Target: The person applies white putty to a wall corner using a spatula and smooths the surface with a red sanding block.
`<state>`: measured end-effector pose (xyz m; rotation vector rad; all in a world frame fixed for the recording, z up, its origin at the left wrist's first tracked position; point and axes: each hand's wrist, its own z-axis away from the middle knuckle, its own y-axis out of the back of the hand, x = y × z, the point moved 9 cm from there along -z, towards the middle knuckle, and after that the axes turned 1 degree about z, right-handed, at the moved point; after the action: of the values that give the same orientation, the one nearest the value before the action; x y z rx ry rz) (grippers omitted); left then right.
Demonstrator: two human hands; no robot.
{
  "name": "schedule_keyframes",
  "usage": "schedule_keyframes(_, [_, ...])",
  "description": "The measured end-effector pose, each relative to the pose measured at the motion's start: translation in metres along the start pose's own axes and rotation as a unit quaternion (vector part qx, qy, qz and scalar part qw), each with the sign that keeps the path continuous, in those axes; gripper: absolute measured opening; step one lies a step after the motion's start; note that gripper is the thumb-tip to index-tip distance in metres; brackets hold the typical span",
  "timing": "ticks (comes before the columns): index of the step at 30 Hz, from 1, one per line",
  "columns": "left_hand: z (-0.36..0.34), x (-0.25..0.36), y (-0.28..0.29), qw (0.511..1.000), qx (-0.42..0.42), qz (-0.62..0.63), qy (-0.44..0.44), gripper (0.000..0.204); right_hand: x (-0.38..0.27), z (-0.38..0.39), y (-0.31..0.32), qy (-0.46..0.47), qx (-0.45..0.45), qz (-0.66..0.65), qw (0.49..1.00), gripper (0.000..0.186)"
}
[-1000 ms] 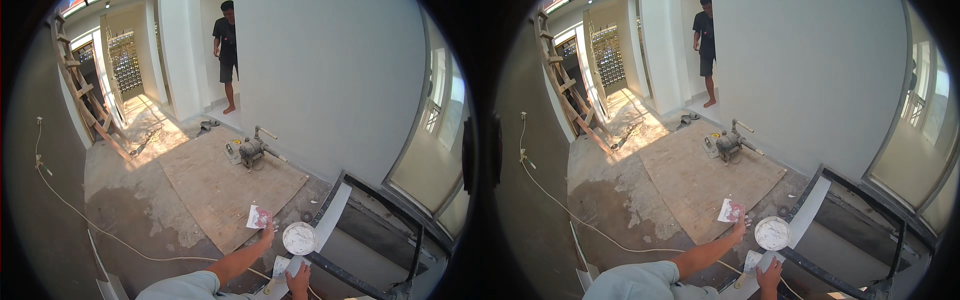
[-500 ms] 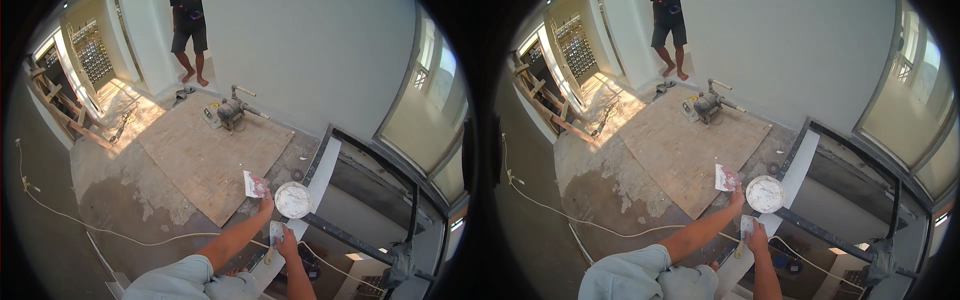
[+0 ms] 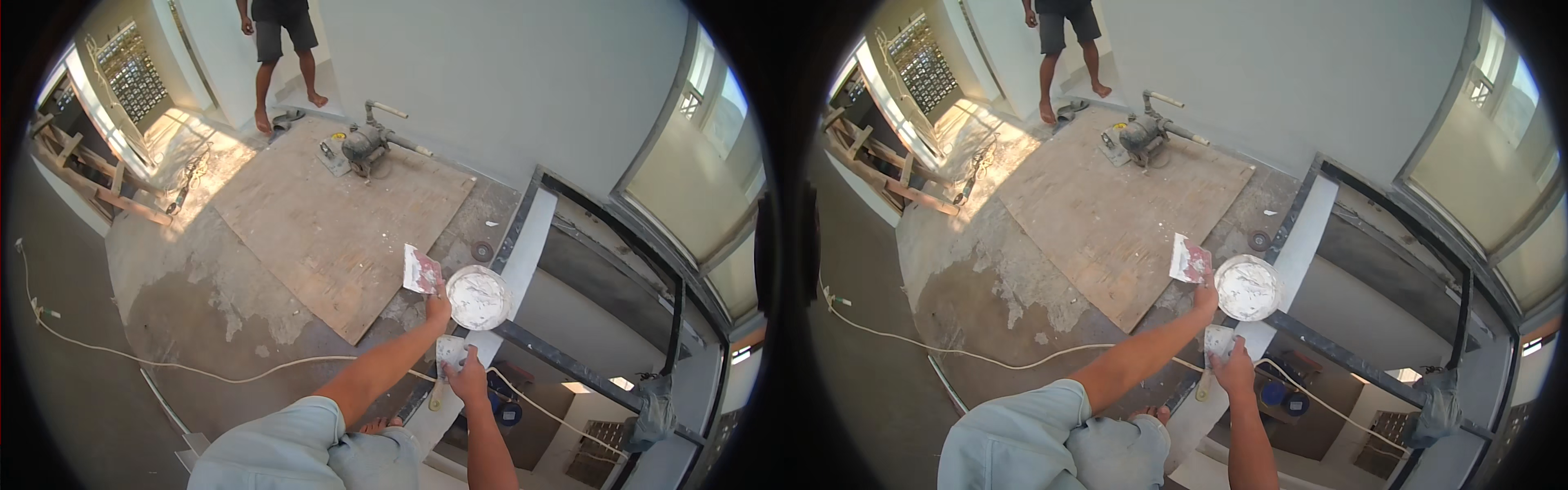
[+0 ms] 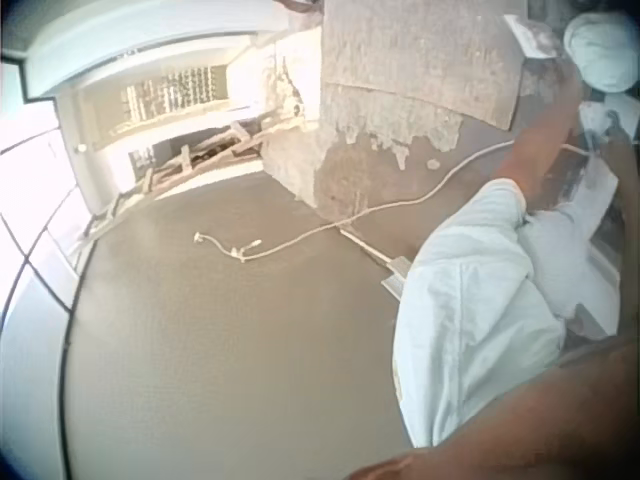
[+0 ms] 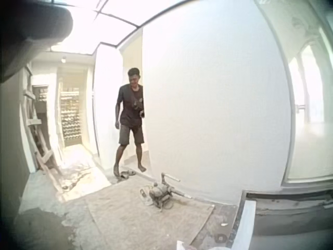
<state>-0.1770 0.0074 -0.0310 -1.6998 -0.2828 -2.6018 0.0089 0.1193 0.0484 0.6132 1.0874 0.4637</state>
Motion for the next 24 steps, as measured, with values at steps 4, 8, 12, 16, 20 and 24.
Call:
schedule_keyframes(4, [0.008, 0.005, -0.011, 0.997, 0.019, -0.034, -0.070, 0.090, -0.019, 0.041, -0.006, -0.009, 0.007, 0.143, 0.990, 0.088])
schedule_keyframes(8, [-0.004, 0.012, 0.011, 0.996, 0.039, -0.042, -0.064, 0.094, -0.029, 0.056, -0.032, -0.018, -0.067, 0.186, 0.980, 0.104])
schedule_keyframes(12, [0.015, 0.047, 0.014, 0.988, 0.058, -0.001, -0.143, 0.091, -0.007, 0.048, -0.037, -0.016, -0.060, 0.146, 0.987, 0.100])
schedule_keyframes(16, [0.000, 0.047, 0.036, 0.996, 0.046, -0.059, -0.055, 0.075, -0.011, 0.045, -0.038, 0.016, -0.023, 0.073, 0.997, 0.082])
schedule_keyframes(20, [0.026, 0.089, 0.041, 0.975, 0.093, 0.031, -0.197, 0.072, 0.020, 0.055, -0.035, 0.176, 0.116, -0.031, 0.977, 0.051])
schedule_keyframes(24, [-0.018, 0.075, 0.076, 0.973, 0.113, 0.017, -0.201, 0.065, -0.013, 0.085, 0.021, 0.198, 0.258, -0.057, 0.944, 0.049])
